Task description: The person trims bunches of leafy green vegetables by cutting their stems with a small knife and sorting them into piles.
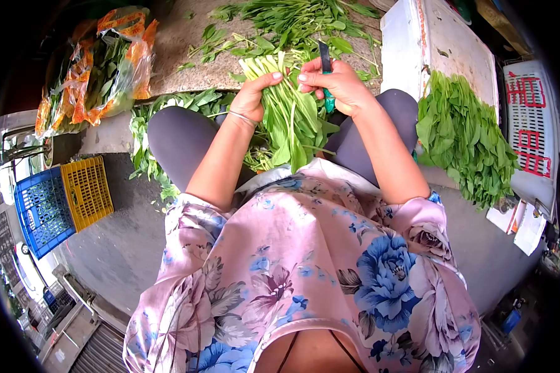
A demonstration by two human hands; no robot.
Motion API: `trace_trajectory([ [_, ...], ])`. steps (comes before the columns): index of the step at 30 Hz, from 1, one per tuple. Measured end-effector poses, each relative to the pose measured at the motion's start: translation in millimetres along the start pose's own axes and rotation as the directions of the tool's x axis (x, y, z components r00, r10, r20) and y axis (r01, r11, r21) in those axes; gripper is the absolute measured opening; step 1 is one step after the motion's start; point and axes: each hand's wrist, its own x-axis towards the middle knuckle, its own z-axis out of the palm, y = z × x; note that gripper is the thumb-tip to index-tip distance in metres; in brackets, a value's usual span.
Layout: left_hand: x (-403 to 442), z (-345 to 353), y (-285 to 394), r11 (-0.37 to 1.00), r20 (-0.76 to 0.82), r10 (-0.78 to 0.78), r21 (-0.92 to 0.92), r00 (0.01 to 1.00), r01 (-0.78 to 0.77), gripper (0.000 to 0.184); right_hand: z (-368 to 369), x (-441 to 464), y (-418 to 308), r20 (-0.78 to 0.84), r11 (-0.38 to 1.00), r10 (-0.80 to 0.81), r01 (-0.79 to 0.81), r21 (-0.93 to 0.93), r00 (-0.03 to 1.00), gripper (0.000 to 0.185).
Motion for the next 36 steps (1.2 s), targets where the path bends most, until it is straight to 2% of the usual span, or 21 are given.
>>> trace_trajectory([
  [3,10.2,-28.5,-1.6,0.96,0.03,-0.028,-0.277,0.999,0.035,0.023,-13.3,0.8,-8.0,-0.061,0.988,-0.042,0.05,0.144,0.997,0.019],
  [5,10.4,-34.7,2.8,0.881,0.041,0.047,-0.473,0.998,-0.022,0.026,-31.3,4.7,-13.8,-0.086,0.953,-0.074,0.096,0.288,0.993,0.02],
  [6,13.5,-36.9,3.2,0.849,-0.05,0.102,-0.517,0.994,-0.113,0.03,-40.2,5.8,-17.6,-0.127,0.941,-0.097,0.132,0.311,0.987,0.02],
  [8,13.3,-36.1,10.3,0.811,-0.11,0.156,-0.554,0.982,-0.191,0.028,-53.3,6.0,-25.4,-0.26,0.921,-0.135,0.218,0.324,0.956,0.021],
  [10,8.8,-22.6,22.2,0.784,-0.179,0.178,-0.569,0.968,-0.249,0.032,-69.4,13.0,-21.0,-0.492,0.933,-0.277,0.354,0.07,0.826,0.026],
  [12,17.8,-37.7,25.2,0.774,-0.176,0.198,-0.575,0.964,-0.265,0.034,-78.4,17.5,-17.9,-0.663,0.922,-0.366,0.352,-0.163,0.653,0.032],
  [13,19.5,-38.7,28.3,0.771,-0.201,0.205,-0.57,0.958,-0.284,0.034,-79.8,17.1,-15.3,-0.663,0.921,-0.368,0.353,-0.165,0.652,0.032],
  [15,24.6,-44.0,30.8,0.773,-0.218,0.227,-0.552,0.949,-0.312,0.03,-78.2,8.5,-9.1,-0.592,0.918,-0.369,0.181,-0.352,0.716,0.037],
  [16,25.4,-42.4,32.6,0.789,-0.24,0.213,-0.53,0.947,-0.311,0.028,-62.3,0.6,-10.4,-0.584,0.926,-0.313,0.106,-0.361,0.749,0.043],
  [19,24.6,-37.5,34.1,0.817,-0.277,0.19,-0.487,0.942,-0.308,0.023,-43.7,0.8,-4.5,-0.461,0.918,-0.342,0.186,-0.351,0.819,0.045],
  [20,24.0,-35.2,34.5,0.811,-0.285,0.176,-0.5,0.942,-0.303,0.024,-40.9,0.8,-5.7,-0.382,0.94,-0.241,0.116,-0.321,0.892,0.046],
  [21,24.6,-34.0,34.4,0.804,-0.292,0.163,-0.514,0.942,-0.299,0.025,-35.8,-1.1,-8.5,-0.385,0.94,-0.241,0.115,-0.321,0.891,0.046],
  [23,27.1,-30.9,34.8,0.791,-0.32,0.146,-0.531,0.936,-0.305,0.024,-21.9,-6.8,-12.2,-0.278,0.975,-0.08,0.017,-0.22,0.957,0.048],
  [25,28.6,-28.5,33.7,0.835,-0.338,0.16,-0.455,0.927,-0.31,0.02,-7.3,-3.0,-9.2,-0.287,0.971,-0.135,0.069,-0.228,0.948,0.048],
  [27,28.1,-24.7,34.8,0.828,-0.368,0.136,-0.467,0.92,-0.31,0.016,2.3,1.9,-6.5,-0.259,0.82,-0.46,0.295,-0.49,0.849,0.046],
  [29,25.7,-17.5,34.8,0.839,-0.376,0.118,-0.457,0.919,-0.295,0.014,10.1,4.5,-7.0,-0.227,0.779,-0.534,0.37,-0.505,0.814,0.044],
  [31,27.8,-18.6,32.6,0.85,-0.373,0.129,-0.436,0.919,-0.296,0.014,18.5,-0.5,-10.6,0.058,0.338,-0.779,0.497,-0.799,0.624,0.05],
  [32,28.7,-19.7,32.1,0.859,-0.37,0.141,-0.415,0.918,-0.3,0.013,20.6,-2.3,-8.1,0.096,0.297,-0.757,0.471,-0.83,0.647,0.046],
  [33,27.3,-18.7,32.7,0.856,-0.374,0.146,-0.416,0.916,-0.306,0.013,21.7,-2.0,-4.7,0.104,0.294,-0.756,0.476,-0.829,0.647,0.046],
  [35,24.0,-16.5,33.3,0.861,-0.358,0.104,-0.434,0.928,-0.264,0.012,21.9,-1.6,0.7,-0.094,0.668,-0.503,0.317,-0.673,0.859,0.031],
  [36,25.8,-20.8,31.3,0.875,-0.35,0.145,-0.391,0.925,-0.285,0.014,16.4,-0.1,-2.9,-0.12,0.698,-0.409,0.225,-0.679,0.905,0.024],
])
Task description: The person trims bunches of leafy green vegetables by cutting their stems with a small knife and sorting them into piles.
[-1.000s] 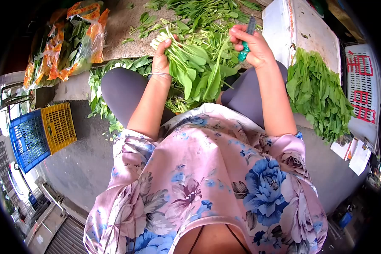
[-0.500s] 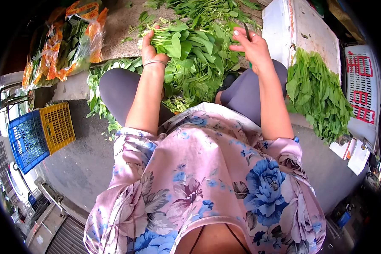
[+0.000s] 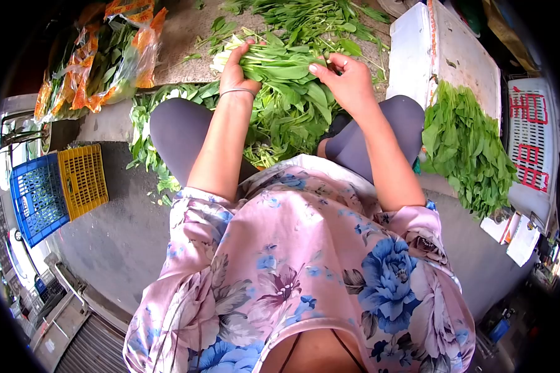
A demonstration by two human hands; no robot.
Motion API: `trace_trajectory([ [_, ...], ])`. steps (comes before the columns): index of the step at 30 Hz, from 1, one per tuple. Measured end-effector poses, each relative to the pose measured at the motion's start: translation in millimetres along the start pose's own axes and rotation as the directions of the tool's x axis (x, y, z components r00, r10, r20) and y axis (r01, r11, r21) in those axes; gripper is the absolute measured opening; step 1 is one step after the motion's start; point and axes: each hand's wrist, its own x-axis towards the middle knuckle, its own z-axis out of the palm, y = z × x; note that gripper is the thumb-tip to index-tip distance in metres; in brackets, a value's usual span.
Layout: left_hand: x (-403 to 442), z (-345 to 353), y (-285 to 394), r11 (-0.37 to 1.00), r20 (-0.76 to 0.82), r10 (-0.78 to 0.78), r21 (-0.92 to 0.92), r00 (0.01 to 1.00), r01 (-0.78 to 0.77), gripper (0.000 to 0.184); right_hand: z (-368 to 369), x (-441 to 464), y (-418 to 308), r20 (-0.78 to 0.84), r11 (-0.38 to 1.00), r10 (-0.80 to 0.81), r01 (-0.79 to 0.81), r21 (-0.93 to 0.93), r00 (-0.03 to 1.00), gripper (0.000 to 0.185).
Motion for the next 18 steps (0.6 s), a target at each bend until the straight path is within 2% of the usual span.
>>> trace_trajectory([
  [1,1.8,0.8,0.4,0.999,-0.088,-0.037,0.017,0.995,0.039,0.018,-0.9,-0.1,1.6,0.028,0.975,0.105,-0.109,0.192,0.994,0.023],
  [2,0.3,0.3,-0.5,0.995,-0.011,-0.066,0.07,0.998,0.066,0.022,-2.8,-1.4,8.7,0.043,0.909,0.205,-0.207,0.362,0.978,0.021],
  [3,-2.8,5.0,-1.8,0.99,0.017,-0.107,0.091,0.994,0.105,0.023,-2.4,0.9,27.4,0.01,0.936,0.192,-0.187,0.297,0.981,0.028],
  [4,-4.1,11.9,-3.5,0.981,0.041,-0.155,0.125,0.987,0.148,0.024,-18.6,-8.0,4.8,0.053,0.964,0.148,-0.157,0.215,0.987,0.036],
  [5,-1.2,17.8,-6.3,0.971,0.072,-0.191,0.158,0.979,0.178,0.023,-24.2,-11.9,8.1,-0.059,0.954,-0.01,0.027,0.3,0.998,0.042],
  [6,6.6,21.7,-10.6,0.968,0.126,-0.208,0.166,0.97,0.186,0.022,-38.5,-15.7,0.2,-0.092,0.951,-0.048,0.073,0.301,0.995,0.045],
  [7,13.5,29.3,-18.4,0.968,0.166,-0.209,0.175,0.964,0.18,0.022,-53.1,-17.2,-6.4,-0.139,0.962,-0.09,0.122,0.243,0.986,0.055],
  [9,1.5,80.0,-44.7,0.945,0.208,-0.264,0.249,0.942,0.21,0.022,-82.0,-26.3,-25.1,-0.141,0.982,-0.06,0.084,0.169,0.988,0.07],
  [11,-14.4,127.1,-71.5,0.919,0.251,-0.318,0.316,0.914,0.233,0.022,-107.7,-40.1,-42.8,-0.126,0.993,-0.058,0.045,-0.107,0.99,0.081],
  [13,-25.2,171.7,-107.6,0.912,0.323,-0.345,0.338,0.881,0.233,0.022,-124.8,-51.1,-44.0,-0.199,0.98,-0.12,0.083,-0.183,0.973,0.077],
  [15,-27.8,205.2,-149.8,0.877,0.403,-0.449,0.368,0.798,0.308,0.023,-153.0,-68.4,-49.4,-0.312,0.956,0.178,-0.239,-0.168,0.933,0.068],
  [18,-57.5,253.0,-221.1,0.832,0.418,-0.545,0.381,0.727,0.405,0.025,-204.9,-95.2,-25.5,-0.56,0.975,0.107,-0.198,-0.103,0.822,0.058],
])
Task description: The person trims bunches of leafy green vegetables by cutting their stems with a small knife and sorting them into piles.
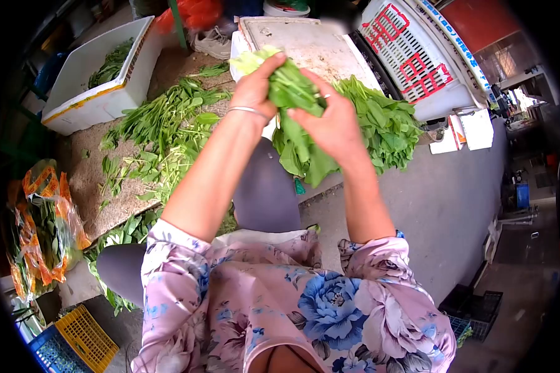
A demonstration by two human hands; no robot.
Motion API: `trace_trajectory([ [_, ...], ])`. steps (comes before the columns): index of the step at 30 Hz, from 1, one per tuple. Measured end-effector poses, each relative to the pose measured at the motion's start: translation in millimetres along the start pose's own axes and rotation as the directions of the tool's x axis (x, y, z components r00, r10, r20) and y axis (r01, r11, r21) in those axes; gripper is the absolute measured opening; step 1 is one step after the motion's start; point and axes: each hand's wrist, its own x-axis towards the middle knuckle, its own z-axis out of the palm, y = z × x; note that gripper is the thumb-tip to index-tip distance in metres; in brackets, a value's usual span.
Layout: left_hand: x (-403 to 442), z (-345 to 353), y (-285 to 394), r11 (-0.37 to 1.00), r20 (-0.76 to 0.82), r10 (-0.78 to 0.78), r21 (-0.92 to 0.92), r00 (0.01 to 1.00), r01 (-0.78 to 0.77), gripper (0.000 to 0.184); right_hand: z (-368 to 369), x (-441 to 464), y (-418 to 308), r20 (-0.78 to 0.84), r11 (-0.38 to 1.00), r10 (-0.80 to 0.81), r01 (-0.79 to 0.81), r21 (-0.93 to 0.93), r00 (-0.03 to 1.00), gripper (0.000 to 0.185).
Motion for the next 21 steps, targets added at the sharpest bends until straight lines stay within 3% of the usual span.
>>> trace_trajectory([
  [1,9.4,20.5,-15.5,0.999,0.009,-0.041,-0.018,0.999,0.041,0.026,-19.0,5.3,13.2,-0.064,0.999,0.004,-0.002,0.037,0.998,0.056],
  [3,33.2,43.4,-46.2,0.994,0.131,-0.107,-0.007,0.986,0.109,0.03,-56.0,14.4,28.9,-0.151,0.998,-0.021,0.012,-0.058,0.988,0.055],
  [4,38.0,49.7,-57.9,0.993,0.133,-0.117,-0.003,0.984,0.119,0.03,-70.4,22.0,38.6,-0.2,0.984,0.038,-0.071,-0.162,0.979,0.055],
  [6,43.9,58.3,-75.9,0.977,-0.018,-0.129,0.17,0.991,0.13,0.043,-88.6,40.3,84.1,-0.129,0.97,0.184,-0.201,-0.139,0.974,0.058],
  [7,48.3,54.6,-88.5,0.976,-0.015,-0.135,0.172,0.991,0.136,0.043,-91.6,44.0,104.2,-0.08,0.946,0.265,-0.275,-0.173,0.961,0.059],
  [8,54.2,44.6,-103.7,0.863,0.005,-0.02,0.505,1.0,0.014,0.049,-90.0,41.0,121.7,-0.085,0.945,0.266,-0.277,-0.172,0.96,0.059],
  [9,57.7,37.5,-113.3,0.629,0.062,0.085,0.77,0.994,-0.102,0.056,-86.2,37.3,138.1,-0.078,0.935,0.313,-0.321,-0.151,0.947,0.059],
  [10,55.5,30.4,-116.0,0.263,0.219,0.032,0.939,0.975,-0.219,0.064,-82.6,33.2,150.9,-0.064,0.921,0.361,-0.367,-0.131,0.93,0.059],
  [11,56.0,24.8,-117.2,0.092,0.319,-0.099,0.946,0.942,-0.311,0.066,-80.5,30.0,163.1,-0.053,0.92,0.364,-0.368,-0.133,0.93,0.059],
  [13,59.5,20.9,-129.0,-0.129,0.304,-0.188,0.935,0.934,-0.33,0.065,-75.8,22.7,168.8,-0.081,0.904,0.409,-0.392,0.171,0.909,0.06],
  [14,59.0,18.6,-134.6,-0.127,0.295,-0.182,0.939,0.938,-0.32,0.065,-73.6,20.6,170.4,-0.098,0.916,0.386,-0.368,0.161,0.917,0.06],
  [16,57.1,16.7,-140.3,-0.38,0.3,-0.198,0.854,0.933,-0.355,0.064,-73.4,24.5,167.5,-0.103,0.925,0.38,-0.374,0.07,0.919,0.063],
  [19,36.9,38.1,-126.3,-0.356,0.201,-0.213,0.895,0.956,-0.268,0.066,-77.3,22.2,143.5,-0.099,0.924,0.367,-0.374,-0.075,0.925,0.07],
  [21,41.7,43.3,-124.8,-0.365,0.248,-0.21,0.877,0.946,-0.311,0.063,-86.5,17.3,114.2,-0.055,0.92,0.381,-0.384,-0.079,0.923,0.078],
])
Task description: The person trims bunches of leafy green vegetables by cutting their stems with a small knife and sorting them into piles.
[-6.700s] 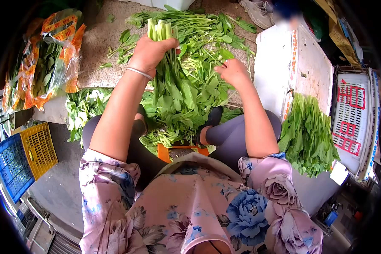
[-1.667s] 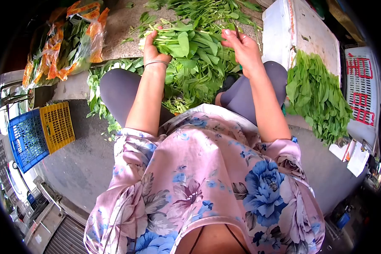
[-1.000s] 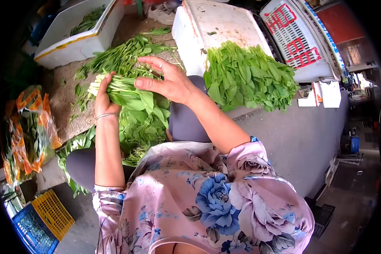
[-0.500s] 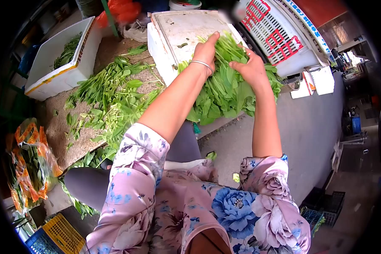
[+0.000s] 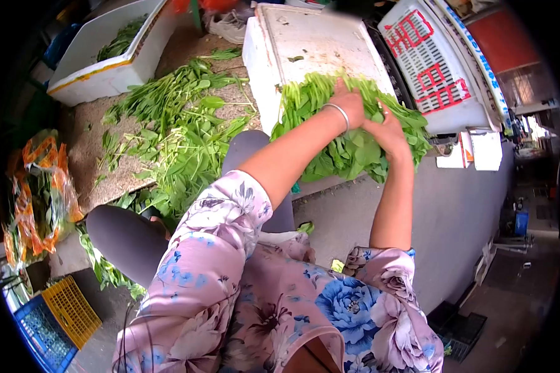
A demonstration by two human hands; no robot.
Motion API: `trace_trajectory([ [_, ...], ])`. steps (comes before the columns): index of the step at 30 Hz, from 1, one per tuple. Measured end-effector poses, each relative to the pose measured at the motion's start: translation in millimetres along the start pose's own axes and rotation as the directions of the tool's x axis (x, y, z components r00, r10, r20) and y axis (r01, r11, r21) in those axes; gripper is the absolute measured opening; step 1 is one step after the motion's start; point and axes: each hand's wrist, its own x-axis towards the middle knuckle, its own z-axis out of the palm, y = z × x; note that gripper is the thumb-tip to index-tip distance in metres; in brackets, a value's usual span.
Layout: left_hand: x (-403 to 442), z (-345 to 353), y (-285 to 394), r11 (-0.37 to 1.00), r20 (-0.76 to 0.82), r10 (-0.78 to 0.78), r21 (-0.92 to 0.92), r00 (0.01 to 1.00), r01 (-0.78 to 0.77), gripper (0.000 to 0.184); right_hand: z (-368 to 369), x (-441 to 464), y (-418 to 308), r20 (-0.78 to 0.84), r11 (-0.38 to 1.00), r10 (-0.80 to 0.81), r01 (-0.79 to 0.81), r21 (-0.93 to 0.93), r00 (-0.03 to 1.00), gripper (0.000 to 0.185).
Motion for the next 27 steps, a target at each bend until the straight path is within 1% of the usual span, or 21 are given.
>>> trace_trajectory([
  [1,-0.9,-6.9,1.6,0.999,-0.008,0.03,0.018,1.0,-0.03,0.061,-6.0,-6.1,-6.5,0.048,0.999,0.017,-0.02,0.047,0.999,0.081],
  [2,-4.4,-11.7,3.5,0.997,-0.069,0.08,0.013,0.994,-0.08,0.059,-13.6,-5.2,-1.7,0.041,0.999,-0.025,0.026,-0.019,0.999,0.083],
  [3,-11.4,-15.4,4.9,0.993,-0.127,0.119,0.014,0.985,-0.119,0.056,-18.5,-18.3,-16.6,0.115,0.989,-0.029,0.012,0.147,0.993,0.081],
  [4,-21.3,-25.2,6.2,0.987,-0.156,0.148,-0.032,0.977,-0.155,0.053,-26.2,-22.6,-19.4,0.086,0.998,-0.022,0.017,0.06,0.996,0.077],
  [5,-26.2,-31.3,2.5,0.98,-0.161,0.171,-0.073,0.972,-0.184,0.05,-34.9,-22.4,-17.0,0.098,0.995,-0.072,0.064,0.08,0.993,0.074],
  [6,-34.6,-29.6,-1.2,0.964,-0.298,0.139,-0.179,0.944,-0.198,0.047,-44.2,-27.9,-21.9,0.027,0.996,-0.084,0.085,-0.037,0.996,0.074],
  [7,-38.5,-30.4,-11.7,0.903,-0.37,0.174,-0.31,0.912,-0.298,0.044,-53.5,-32.4,-30.5,-0.02,0.99,-0.056,0.052,-0.132,0.998,0.074],
  [8,-40.6,-25.1,-21.8,0.895,-0.44,0.137,-0.329,0.888,-0.301,0.04,-63.8,-33.7,-36.9,-0.06,0.98,-0.073,0.061,-0.191,0.995,0.072],
  [9,-56.1,-39.3,-33.0,0.854,-0.474,0.16,-0.374,0.866,-0.362,0.035,-69.2,-36.4,-45.4,-0.132,0.977,-0.103,0.075,-0.198,0.986,0.068],
  [11,-86.5,-58.7,-63.5,0.805,-0.508,0.176,-0.419,0.843,-0.42,0.032,-74.2,-34.7,-73.0,-0.078,0.966,-0.19,0.172,-0.194,0.979,0.06],
  [13,-109.4,-70.6,-98.9,0.746,-0.545,-0.009,-0.562,0.838,-0.358,0.021,-64.1,-37.7,-121.0,0.05,0.932,-0.242,0.246,-0.267,0.969,0.056],
  [14,-116.2,-69.1,-122.1,0.718,-0.598,-0.076,-0.588,0.798,-0.372,0.016,-50.1,-33.6,-146.8,0.123,0.899,-0.272,0.298,-0.32,0.954,0.053],
  [16,-119.7,-61.0,-181.0,0.654,-0.53,-0.238,-0.707,0.814,-0.269,0.016,-11.1,-18.1,-195.9,0.327,0.825,-0.31,0.423,-0.374,0.893,0.051],
  [18,-128.6,-52.9,-243.6,0.623,-0.456,-0.443,-0.775,0.772,-0.1,0.017,42.2,17.5,-229.2,0.53,0.849,-0.277,0.462,-0.256,0.802,0.046],
  [19,-137.9,-52.9,-270.6,0.692,-0.454,-0.52,-0.721,0.723,0.046,0.017,75.8,39.2,-242.3,0.613,0.837,-0.26,0.491,-0.242,0.746,0.045],
  [20,-146.3,-52.6,-294.8,0.696,-0.447,-0.582,-0.706,0.679,0.132,0.017,113.9,62.3,-250.8,0.692,0.825,-0.24,0.519,-0.225,0.681,0.044],
  [21,-147.9,-41.6,-327.9,0.667,-0.468,-0.615,-0.737,0.635,0.104,0.016,153.5,84.5,-253.6,0.702,0.81,-0.187,0.512,-0.285,0.687,0.042],
  [22,-154.5,-41.5,-350.4,0.641,-0.442,-0.655,-0.755,0.613,0.14,0.016,203.3,122.3,-237.8,0.74,0.838,-0.243,0.52,-0.166,0.627,0.039],
  [23,-157.4,-35.1,-377.2,0.608,-0.429,-0.686,-0.782,0.587,0.14,0.016,249.0,136.5,-234.9,0.74,0.892,-0.132,0.405,-0.201,0.659,0.037],
  [24,-162.9,-33.9,-395.0,0.579,-0.429,-0.741,-0.798,0.516,0.168,0.014,295.0,155.5,-224.0,0.746,0.945,-0.012,0.251,-0.209,0.666,0.033],
  [27,-171.7,-30.7,-450.1,0.514,-0.4,-0.795,-0.843,0.456,0.157,0.013,422.3,170.3,-182.9,0.739,0.979,0.131,-0.201,0.007,0.661,0.027],
])
